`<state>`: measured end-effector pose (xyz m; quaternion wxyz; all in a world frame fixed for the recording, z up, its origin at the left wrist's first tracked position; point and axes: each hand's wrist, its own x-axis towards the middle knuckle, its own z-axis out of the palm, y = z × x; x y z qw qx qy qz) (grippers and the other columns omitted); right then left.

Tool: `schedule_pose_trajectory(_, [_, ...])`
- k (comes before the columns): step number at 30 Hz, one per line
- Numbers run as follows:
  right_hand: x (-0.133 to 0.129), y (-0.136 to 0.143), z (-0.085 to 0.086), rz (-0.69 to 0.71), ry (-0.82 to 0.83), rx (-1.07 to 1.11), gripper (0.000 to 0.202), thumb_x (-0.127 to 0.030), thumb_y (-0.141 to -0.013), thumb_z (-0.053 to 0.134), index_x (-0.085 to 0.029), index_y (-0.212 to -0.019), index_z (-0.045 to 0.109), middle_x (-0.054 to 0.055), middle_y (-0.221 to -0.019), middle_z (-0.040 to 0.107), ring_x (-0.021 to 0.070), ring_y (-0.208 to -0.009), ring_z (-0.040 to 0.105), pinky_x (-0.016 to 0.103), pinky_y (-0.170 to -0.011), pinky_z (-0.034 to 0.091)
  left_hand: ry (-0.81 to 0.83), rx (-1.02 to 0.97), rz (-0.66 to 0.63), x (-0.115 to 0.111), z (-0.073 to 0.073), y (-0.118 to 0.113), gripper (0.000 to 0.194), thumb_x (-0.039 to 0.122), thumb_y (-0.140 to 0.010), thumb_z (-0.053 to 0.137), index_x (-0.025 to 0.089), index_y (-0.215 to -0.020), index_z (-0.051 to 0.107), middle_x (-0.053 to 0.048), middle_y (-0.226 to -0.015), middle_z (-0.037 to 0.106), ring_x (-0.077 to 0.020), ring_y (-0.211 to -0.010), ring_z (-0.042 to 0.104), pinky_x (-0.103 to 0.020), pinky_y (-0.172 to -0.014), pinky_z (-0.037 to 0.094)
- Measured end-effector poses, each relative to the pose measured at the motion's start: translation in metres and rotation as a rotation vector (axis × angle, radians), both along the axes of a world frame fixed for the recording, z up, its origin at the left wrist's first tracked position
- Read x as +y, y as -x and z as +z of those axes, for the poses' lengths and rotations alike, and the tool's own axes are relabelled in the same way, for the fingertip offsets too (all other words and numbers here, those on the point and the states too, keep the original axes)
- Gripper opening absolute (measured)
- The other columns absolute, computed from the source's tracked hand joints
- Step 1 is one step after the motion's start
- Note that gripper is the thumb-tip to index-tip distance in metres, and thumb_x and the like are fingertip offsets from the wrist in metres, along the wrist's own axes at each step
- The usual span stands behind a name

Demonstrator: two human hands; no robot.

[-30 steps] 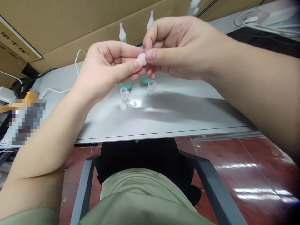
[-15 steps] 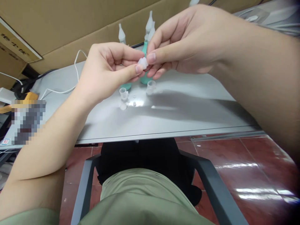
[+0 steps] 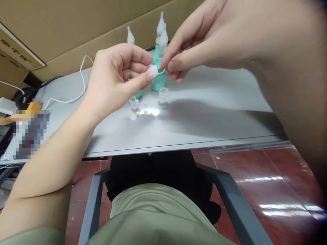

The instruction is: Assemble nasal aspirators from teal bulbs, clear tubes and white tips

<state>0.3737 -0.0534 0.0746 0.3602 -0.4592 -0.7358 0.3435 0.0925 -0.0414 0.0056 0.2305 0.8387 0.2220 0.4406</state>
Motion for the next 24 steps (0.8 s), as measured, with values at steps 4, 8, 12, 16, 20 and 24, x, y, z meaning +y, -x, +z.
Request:
schedule_pose_trajectory(4, [0.027,-0.030,0.001,0.288,0.039,-0.386,0.033,0.016,-0.096,0.103,-0.016,-0.104,0.105,-0.002,-0.093,0.095,0.0098,-0.075,0.092,0.003,-0.065,0.063,-0.136,0.041,-0.029,-0.007,0.005,0.001,0.020,0.047,-0.118,0.096,0.028,-0.125,0.094,-0.006,-0.114,0.094,-0.0204,-0.092,0.085,-0.038,-0.079,0.075])
schedule_pose_trajectory(8, [0.029,-0.030,-0.002,0.414,0.174,-0.532,0.040,0.018,-0.102,0.092,-0.017,-0.119,0.103,-0.008,-0.096,0.094,0.0068,-0.077,0.090,0.008,-0.069,0.062,-0.167,0.185,-0.052,-0.028,0.020,-0.003,0.018,0.022,-0.106,0.085,0.027,-0.116,0.099,-0.003,-0.105,0.092,-0.0200,-0.087,0.083,-0.036,-0.075,0.069])
schedule_pose_trajectory(12, [0.026,-0.029,-0.011,0.582,0.192,-0.540,0.037,0.007,-0.110,0.087,-0.015,-0.135,0.101,-0.008,-0.101,0.095,0.0079,-0.081,0.088,0.014,-0.074,0.059,-0.137,0.431,-0.105,-0.044,0.027,-0.011,0.027,0.016,-0.101,0.077,0.029,-0.109,0.100,-0.003,-0.106,0.095,-0.0224,-0.087,0.085,-0.039,-0.082,0.067])
schedule_pose_trajectory(16, [0.032,-0.037,-0.020,0.618,0.183,-0.626,0.030,-0.007,-0.115,0.087,-0.018,-0.139,0.100,-0.007,-0.110,0.096,0.0093,-0.086,0.087,0.018,-0.076,0.055,-0.199,0.682,0.012,-0.049,0.023,-0.020,0.025,0.015,-0.103,0.081,0.027,-0.118,0.098,-0.003,-0.102,0.092,-0.0307,-0.098,0.089,-0.044,-0.094,0.069])
schedule_pose_trajectory(20, [0.036,-0.039,-0.029,0.566,0.202,-0.779,0.022,-0.012,-0.122,0.083,-0.023,-0.129,0.100,-0.007,-0.112,0.094,0.0095,-0.090,0.085,0.023,-0.085,0.058,-0.185,0.847,0.130,-0.051,0.022,-0.032,0.018,0.020,-0.111,0.083,0.025,-0.121,0.097,-0.004,-0.096,0.087,-0.0349,-0.103,0.089,-0.049,-0.097,0.070])
schedule_pose_trajectory(24, [0.038,-0.040,-0.037,0.586,0.208,-0.770,0.013,-0.030,-0.122,0.090,-0.022,-0.130,0.097,-0.009,-0.113,0.091,0.0128,-0.109,0.089,0.030,-0.103,0.064,-0.146,0.942,0.169,-0.056,0.026,-0.041,0.020,0.019,-0.116,0.080,0.024,-0.127,0.095,-0.006,-0.102,0.088,-0.0372,-0.112,0.089,-0.053,-0.103,0.071])
